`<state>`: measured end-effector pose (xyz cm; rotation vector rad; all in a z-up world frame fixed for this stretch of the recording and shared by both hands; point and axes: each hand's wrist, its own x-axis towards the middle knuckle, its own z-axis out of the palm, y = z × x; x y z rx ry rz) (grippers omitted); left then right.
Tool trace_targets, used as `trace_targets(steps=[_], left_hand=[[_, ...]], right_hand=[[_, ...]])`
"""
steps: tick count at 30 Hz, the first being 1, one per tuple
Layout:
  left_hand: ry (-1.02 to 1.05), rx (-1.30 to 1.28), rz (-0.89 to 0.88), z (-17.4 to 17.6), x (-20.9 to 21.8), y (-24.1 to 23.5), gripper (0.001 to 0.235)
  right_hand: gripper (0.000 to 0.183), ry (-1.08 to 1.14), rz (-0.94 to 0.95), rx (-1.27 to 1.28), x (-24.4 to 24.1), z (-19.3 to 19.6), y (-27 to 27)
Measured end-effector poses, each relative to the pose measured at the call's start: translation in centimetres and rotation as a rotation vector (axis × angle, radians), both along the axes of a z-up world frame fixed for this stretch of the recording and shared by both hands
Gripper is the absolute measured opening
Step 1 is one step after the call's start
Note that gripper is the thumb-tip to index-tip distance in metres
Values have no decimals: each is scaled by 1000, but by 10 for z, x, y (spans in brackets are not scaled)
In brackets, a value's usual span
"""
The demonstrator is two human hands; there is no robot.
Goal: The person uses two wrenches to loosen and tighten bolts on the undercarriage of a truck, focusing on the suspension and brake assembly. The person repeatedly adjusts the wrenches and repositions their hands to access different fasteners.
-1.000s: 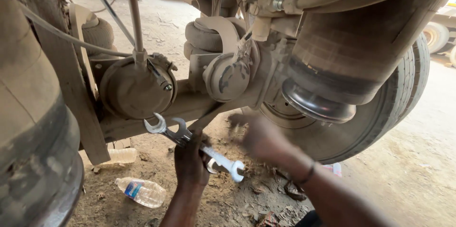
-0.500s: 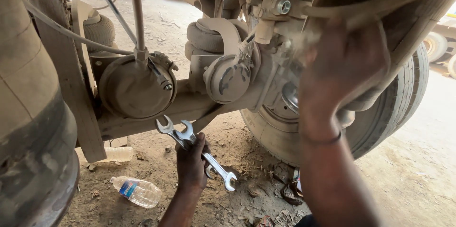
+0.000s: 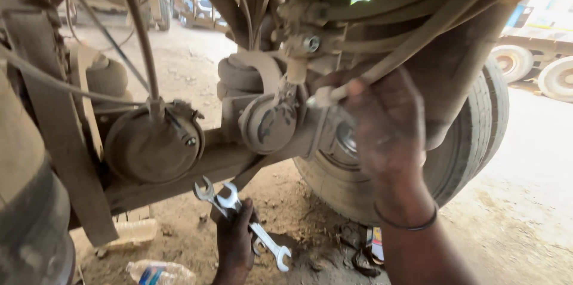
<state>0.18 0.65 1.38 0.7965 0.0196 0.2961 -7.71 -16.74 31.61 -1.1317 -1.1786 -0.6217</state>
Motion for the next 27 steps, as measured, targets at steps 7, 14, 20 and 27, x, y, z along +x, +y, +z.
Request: trace_targets(steps=[7, 14, 20, 27], left_hand=[[92, 121, -21, -2, 3, -5, 30], [80, 159, -8, -6, 0, -10, 31], [71, 157, -45, -8, 0, -11, 35], [2, 240, -28, -10, 1, -7, 39]], right_hand=[[13, -45, 171, -80, -16, -13, 0], [17, 26, 45, -92, 3, -13, -11], [29, 15, 31, -111, 2, -6, -3], [40, 52, -40, -54, 3, -6, 8]])
